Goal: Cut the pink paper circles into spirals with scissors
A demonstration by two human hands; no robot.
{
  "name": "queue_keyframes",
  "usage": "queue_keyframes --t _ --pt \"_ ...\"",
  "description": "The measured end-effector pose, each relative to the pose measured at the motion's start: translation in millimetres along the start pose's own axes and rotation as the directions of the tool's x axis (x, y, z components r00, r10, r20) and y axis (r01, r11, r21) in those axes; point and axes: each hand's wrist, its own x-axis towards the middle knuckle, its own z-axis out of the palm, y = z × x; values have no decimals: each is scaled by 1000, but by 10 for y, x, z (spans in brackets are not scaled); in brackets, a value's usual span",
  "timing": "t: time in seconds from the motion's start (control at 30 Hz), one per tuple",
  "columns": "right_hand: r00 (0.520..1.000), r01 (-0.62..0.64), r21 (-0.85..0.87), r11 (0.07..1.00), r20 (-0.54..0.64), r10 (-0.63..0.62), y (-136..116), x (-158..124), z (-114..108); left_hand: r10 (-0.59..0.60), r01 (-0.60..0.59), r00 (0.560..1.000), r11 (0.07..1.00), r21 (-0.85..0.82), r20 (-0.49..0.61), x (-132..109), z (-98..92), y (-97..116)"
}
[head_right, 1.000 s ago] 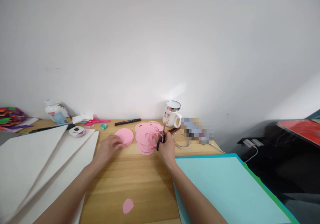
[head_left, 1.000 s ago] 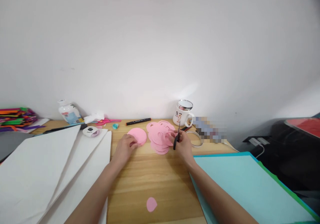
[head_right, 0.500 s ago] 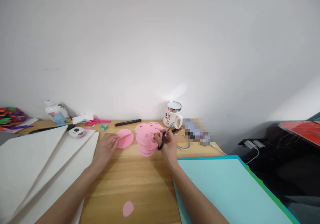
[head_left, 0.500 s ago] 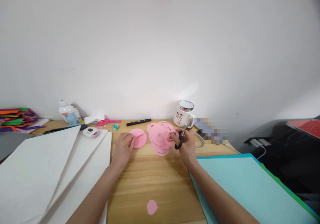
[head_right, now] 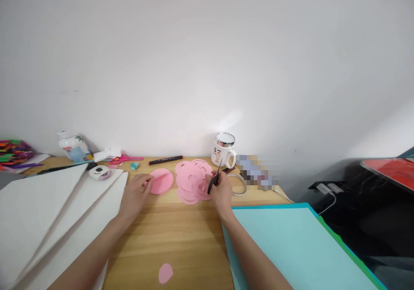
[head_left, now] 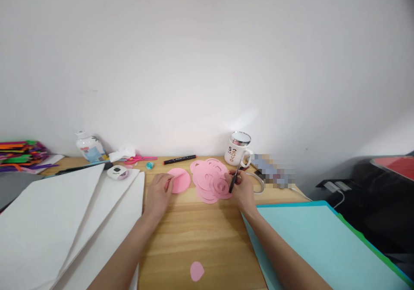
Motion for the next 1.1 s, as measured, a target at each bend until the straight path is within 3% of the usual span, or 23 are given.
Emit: queue_keyframes --t 0.13,0.27,0.4,0.5,0.57,0.77,0.9,1.0,1.03,1.07,1.1 --pt "999 32 -55 998 3 -32 -10 18 -49 -9 9 998 1000 3 -64 -10 4 -13" --pt "995 39 -102 994 98 -29 -48 10 -78 4 -3 998 1000 14 -63 -12 3 -20" --pt "980 -36 115 993 198 12 -145 -18 -35 9 -7 998 1000 18 -63 -14 7 -25" --pt "996 -29 343 939 84 0 -211 -28 15 -13 15 998 1000 25 -68 -20 14 -22" --pt "1000 -12 400 916 4 11 -221 -36 47 -45 48 995 998 30 -86 -22 15 -14" --pt "986 -68 246 967 164 27 -107 -76 113 -180 183 967 983 0 -179 -14 -2 37" --pt "998 -5 257 967 64 -12 -103 -42 93 -285 274 921 959 -78 -267 -6 -17 82" --pt "996 74 358 931 22 -87 -212 -42 47 -376 333 887 923 -194 -267 0 -16 101" --pt "990 39 405 913 111 -91 -259 -65 34 -399 343 880 909 -239 -256 3 -13 100" --pt "958 -58 427 902 279 -71 -303 -103 25 -420 350 874 893 -284 -244 7 -8 95" --pt "873 -167 425 890 484 -67 -340 -158 24 -438 353 868 876 -329 -234 11 -4 87"
